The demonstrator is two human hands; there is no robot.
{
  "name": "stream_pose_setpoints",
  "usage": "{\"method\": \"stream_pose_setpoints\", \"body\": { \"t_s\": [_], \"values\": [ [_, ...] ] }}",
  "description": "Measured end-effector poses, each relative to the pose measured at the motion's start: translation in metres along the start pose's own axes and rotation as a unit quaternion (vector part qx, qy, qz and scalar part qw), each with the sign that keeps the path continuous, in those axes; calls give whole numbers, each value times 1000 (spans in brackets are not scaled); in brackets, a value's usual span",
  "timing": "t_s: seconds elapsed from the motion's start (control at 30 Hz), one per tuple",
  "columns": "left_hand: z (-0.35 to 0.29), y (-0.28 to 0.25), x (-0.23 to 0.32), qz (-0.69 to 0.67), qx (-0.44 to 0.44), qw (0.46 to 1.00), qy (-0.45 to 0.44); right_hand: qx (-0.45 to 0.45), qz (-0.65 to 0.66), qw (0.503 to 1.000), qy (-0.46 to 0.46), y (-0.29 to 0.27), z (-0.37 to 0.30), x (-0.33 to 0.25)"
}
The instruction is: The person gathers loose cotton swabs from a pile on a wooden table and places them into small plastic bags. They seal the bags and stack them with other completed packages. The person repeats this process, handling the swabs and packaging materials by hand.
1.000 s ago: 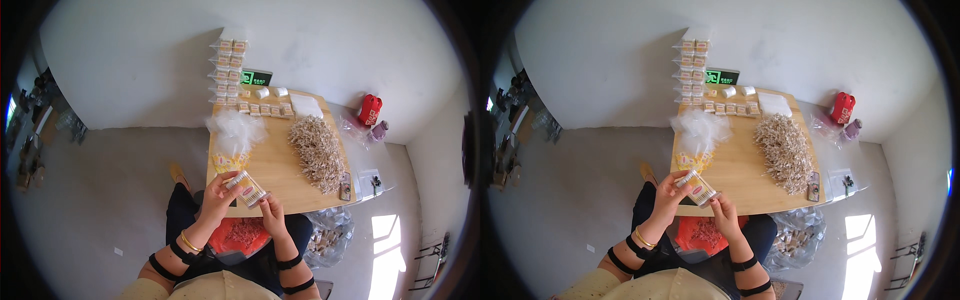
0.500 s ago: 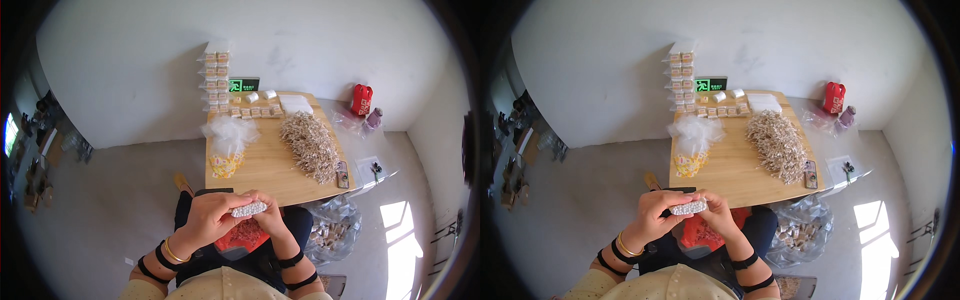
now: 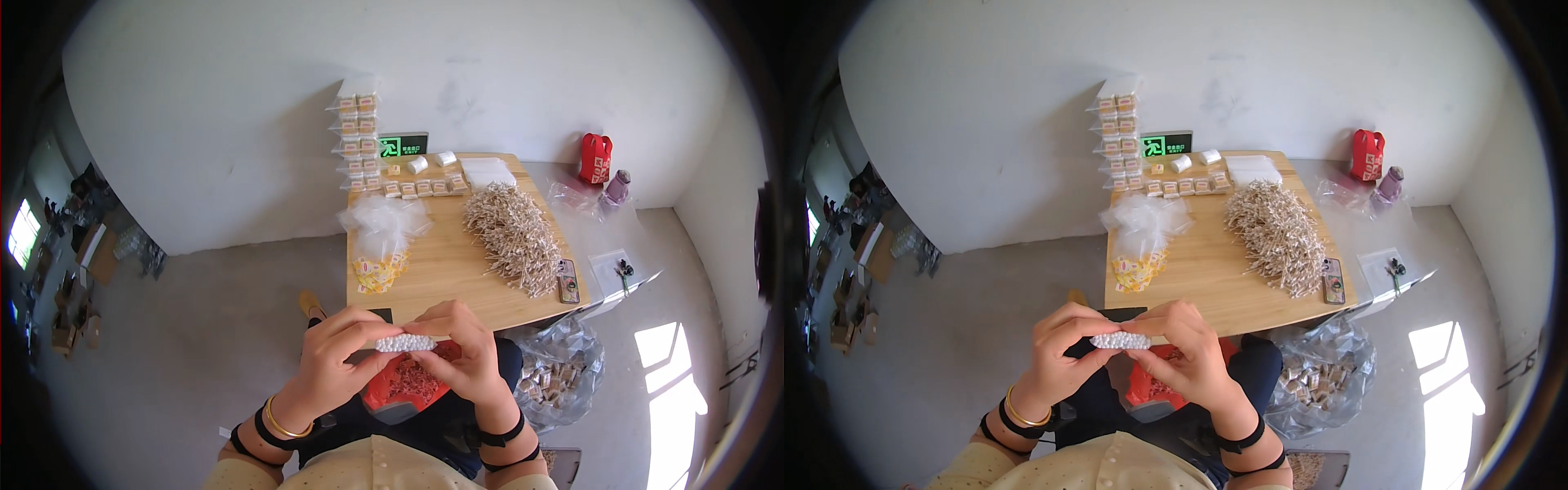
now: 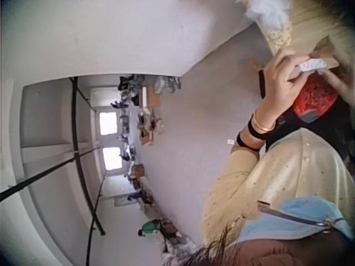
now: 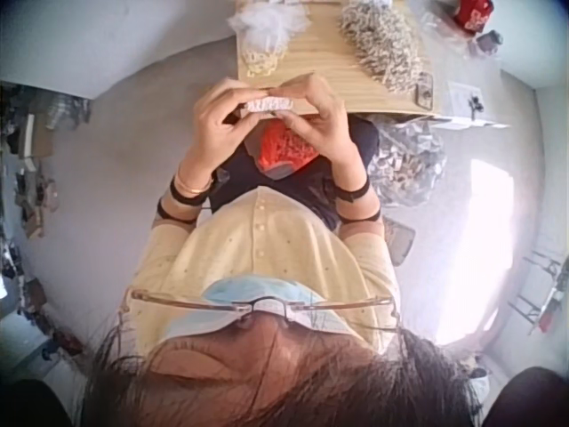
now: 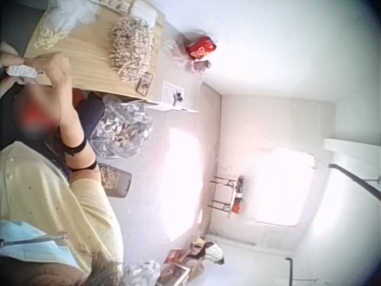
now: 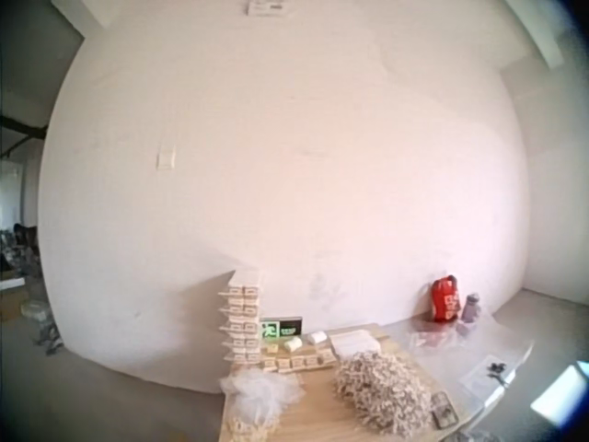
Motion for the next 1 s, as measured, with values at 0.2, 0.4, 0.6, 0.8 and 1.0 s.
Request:
{"method": "stream_pose_setpoints", "body": {
  "t_s": [0.2, 0.4, 0.6, 0.8, 1.0],
  "values": [
    [-6, -5, 1, -54, 12, 998, 12, -8, 22, 999, -47, 1, -2, -8],
    [-8, -11, 7, -43, 19, 999, 28, -18, 10, 998, -66, 3, 3, -21],
    [-7, -12, 10, -28, 5, 998, 48, -30, 44, 997, -61, 1, 0, -15],
    [-14, -14, 9, 2, -9, 998, 65, -18, 5, 996, -90, 10, 2, -24],
    [-10, -9, 9, 26, 25, 997, 66, -14, 17, 996, -91, 8, 4, -22]
  ]
}}
Point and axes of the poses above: each hand's wrist, its own z-axis towards the middle knuckle, its own y-axis out of the palm, x = y × z, the point moved 5 cm from there along z, towards the middle knuckle, and after that the axes turned 3 degrees about z, right-handed, at the moved point
